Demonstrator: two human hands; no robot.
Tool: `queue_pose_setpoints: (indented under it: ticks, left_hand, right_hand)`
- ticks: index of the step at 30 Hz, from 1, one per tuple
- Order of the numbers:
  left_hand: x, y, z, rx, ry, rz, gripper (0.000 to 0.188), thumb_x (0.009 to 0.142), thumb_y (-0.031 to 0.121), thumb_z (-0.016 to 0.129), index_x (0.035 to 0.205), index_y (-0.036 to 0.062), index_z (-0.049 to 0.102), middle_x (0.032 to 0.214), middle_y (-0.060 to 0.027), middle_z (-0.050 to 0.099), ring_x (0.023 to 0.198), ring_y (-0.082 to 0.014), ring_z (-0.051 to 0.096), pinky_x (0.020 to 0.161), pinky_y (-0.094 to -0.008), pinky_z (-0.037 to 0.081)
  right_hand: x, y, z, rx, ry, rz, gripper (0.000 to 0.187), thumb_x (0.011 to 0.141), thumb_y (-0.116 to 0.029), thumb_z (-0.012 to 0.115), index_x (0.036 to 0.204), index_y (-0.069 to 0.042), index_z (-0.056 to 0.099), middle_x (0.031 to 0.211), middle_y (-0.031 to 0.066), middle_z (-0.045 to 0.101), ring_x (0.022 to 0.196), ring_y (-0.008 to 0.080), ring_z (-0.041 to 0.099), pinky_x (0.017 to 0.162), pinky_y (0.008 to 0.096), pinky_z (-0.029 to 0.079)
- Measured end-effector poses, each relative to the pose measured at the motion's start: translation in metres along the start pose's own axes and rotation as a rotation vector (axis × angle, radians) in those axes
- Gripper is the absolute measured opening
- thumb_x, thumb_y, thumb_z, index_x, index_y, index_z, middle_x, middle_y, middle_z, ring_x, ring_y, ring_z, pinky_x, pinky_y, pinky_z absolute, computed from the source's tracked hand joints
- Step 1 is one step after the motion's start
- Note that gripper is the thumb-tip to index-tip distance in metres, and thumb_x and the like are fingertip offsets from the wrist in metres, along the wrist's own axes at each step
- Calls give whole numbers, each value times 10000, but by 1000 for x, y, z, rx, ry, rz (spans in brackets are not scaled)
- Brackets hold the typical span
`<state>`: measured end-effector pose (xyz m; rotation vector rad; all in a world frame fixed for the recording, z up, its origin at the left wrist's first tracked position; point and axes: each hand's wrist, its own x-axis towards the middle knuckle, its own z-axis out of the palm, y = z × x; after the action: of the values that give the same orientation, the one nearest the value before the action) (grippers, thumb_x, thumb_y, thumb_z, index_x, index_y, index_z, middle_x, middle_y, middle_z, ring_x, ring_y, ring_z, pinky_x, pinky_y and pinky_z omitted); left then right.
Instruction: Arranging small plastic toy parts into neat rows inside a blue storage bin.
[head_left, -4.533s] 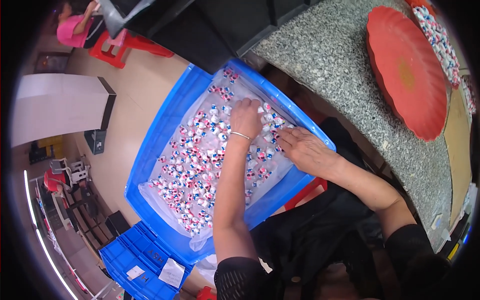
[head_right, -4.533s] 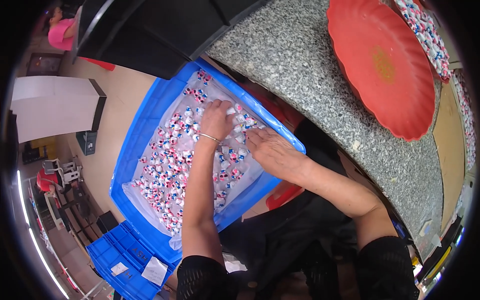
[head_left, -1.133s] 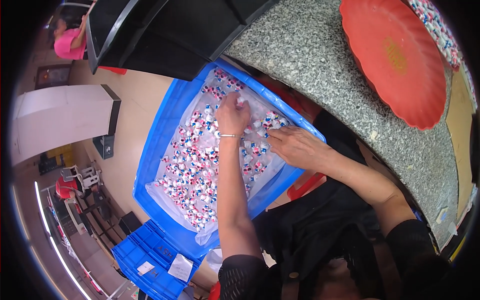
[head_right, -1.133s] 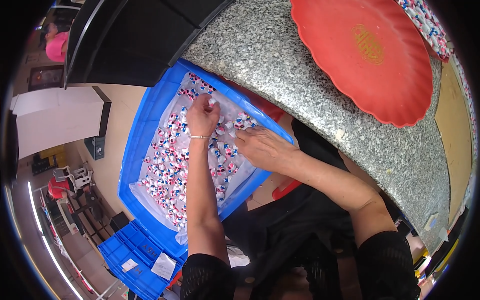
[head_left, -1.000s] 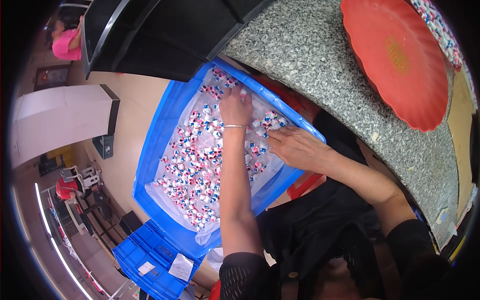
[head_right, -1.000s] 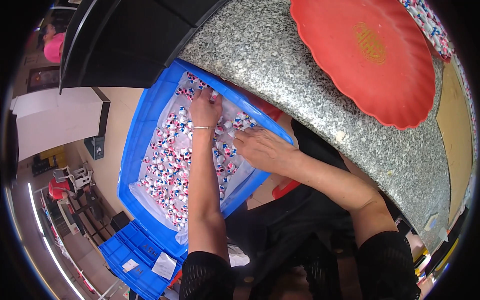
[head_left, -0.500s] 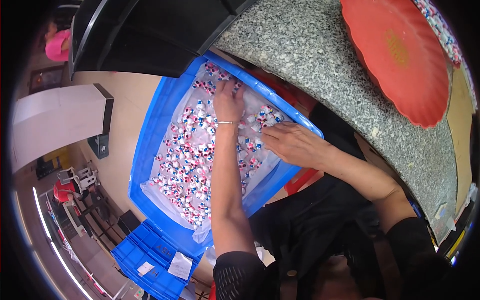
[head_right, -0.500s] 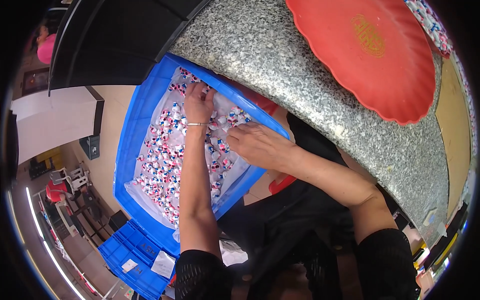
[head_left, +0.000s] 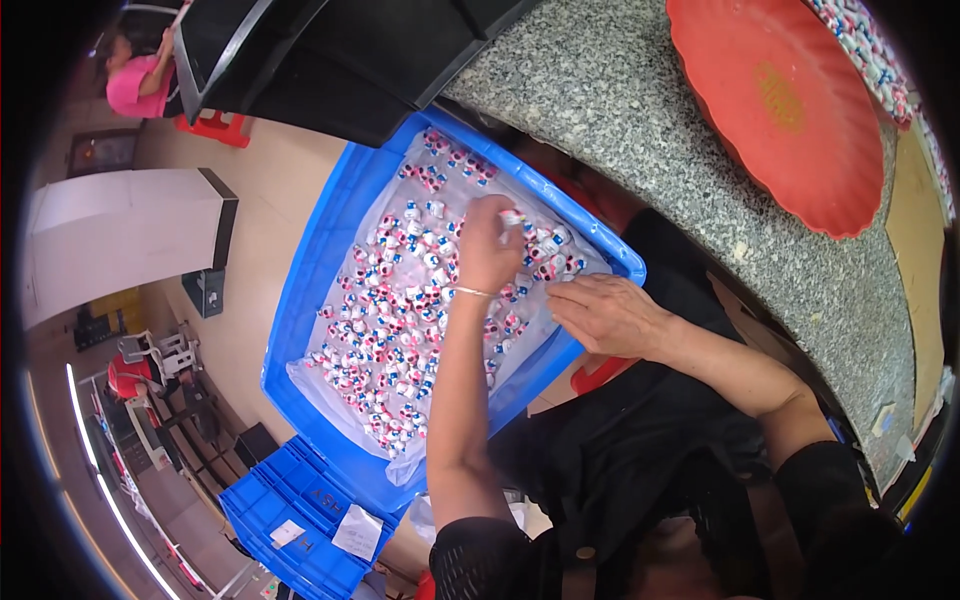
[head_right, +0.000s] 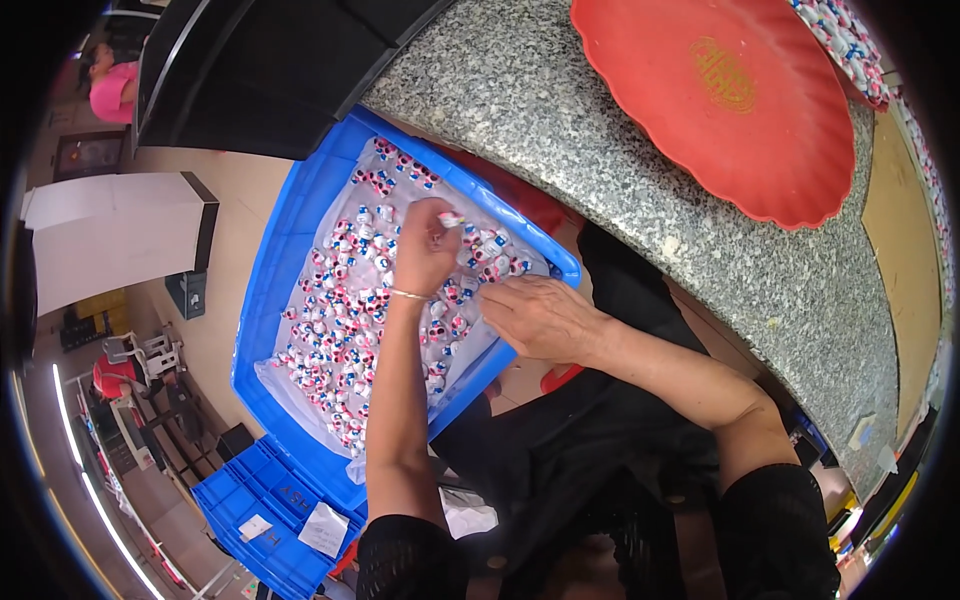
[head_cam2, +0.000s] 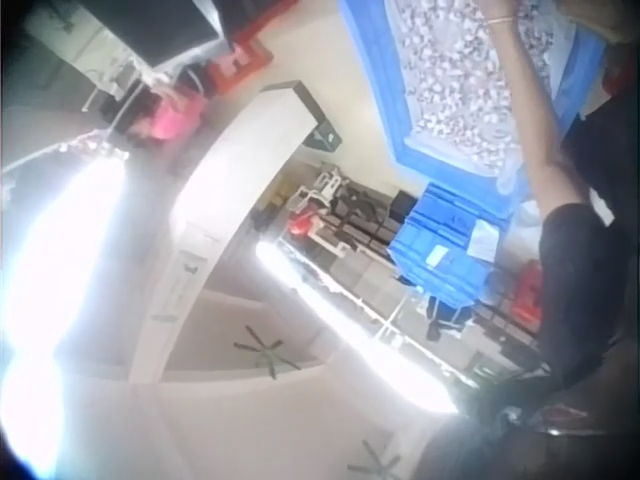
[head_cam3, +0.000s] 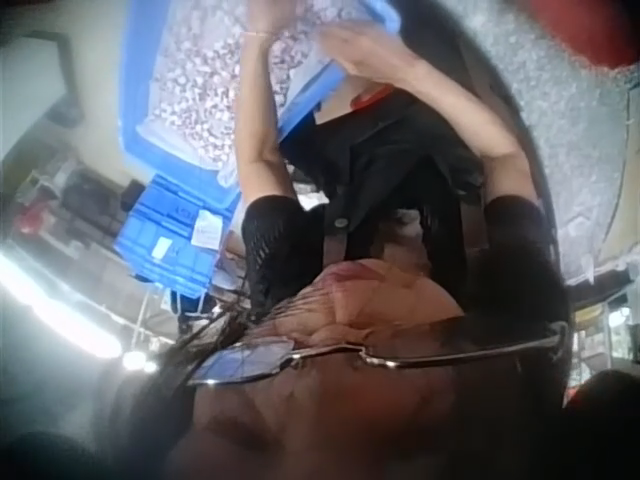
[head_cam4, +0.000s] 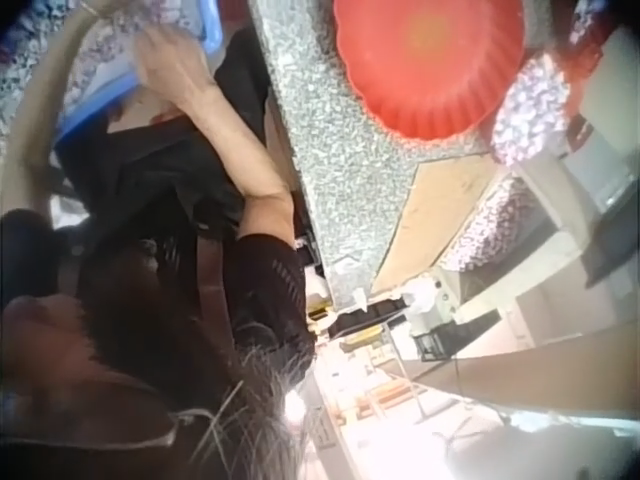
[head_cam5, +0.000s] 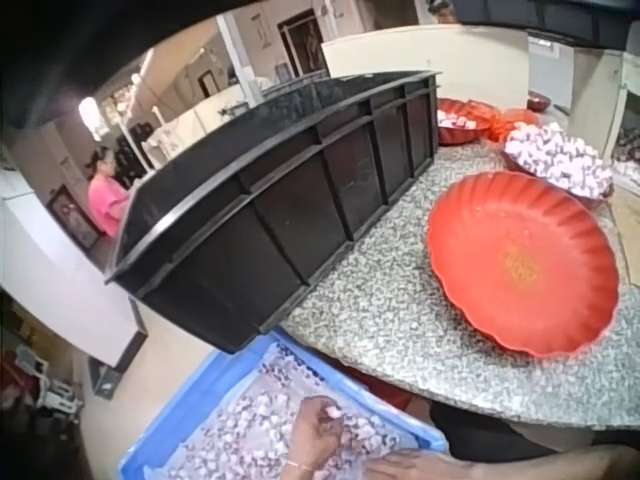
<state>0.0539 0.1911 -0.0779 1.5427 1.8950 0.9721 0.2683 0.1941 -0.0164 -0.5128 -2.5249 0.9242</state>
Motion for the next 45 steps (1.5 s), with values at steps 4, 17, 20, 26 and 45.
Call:
queue_pose_setpoints:
  ticks: [4,17,20,26,45]
  left_hand:
    - [9,-2,-27,-843,-23,-390,328,809,-64,626,1121,32,595,863,11,622,675,-75,542,642,-240,460]
    - [39,-30,-2,-186,-58,-183,292,821,-100,578,1079,34,593,922,-21,596,792,-90,556,657,-222,464]
    - [43,-49,5,-88,-27,-41,292,818,-96,584,1081,28,603,884,-28,614,785,-101,593,663,-228,482]
    - [42,-48,17,-71,211,-54,225,804,-35,646,1023,16,657,818,-65,658,726,-133,645,650,-243,507]
    - [7,13,9,448,-81,191,296,726,40,670,1018,65,635,899,-130,648,811,-317,580,730,-401,481]
  right_hand:
    - [-3,2,0,-22,-18,-1,184,832,-130,640,977,-19,620,1047,99,639,850,247,633,759,353,520]
    - [0,3,4,-47,28,-56,89,773,-86,603,805,-40,533,899,78,545,753,211,601,704,337,509]
    - [-1,2,4,-52,-34,-55,180,799,-101,642,952,-9,613,997,81,619,765,215,614,696,329,512]
    - [-2,3,3,-62,-37,-46,171,794,-101,643,939,-15,619,990,72,616,761,207,612,690,326,512]
    - [-1,2,6,-24,97,-61,85,769,-87,596,808,-34,542,831,85,544,786,241,615,704,355,509]
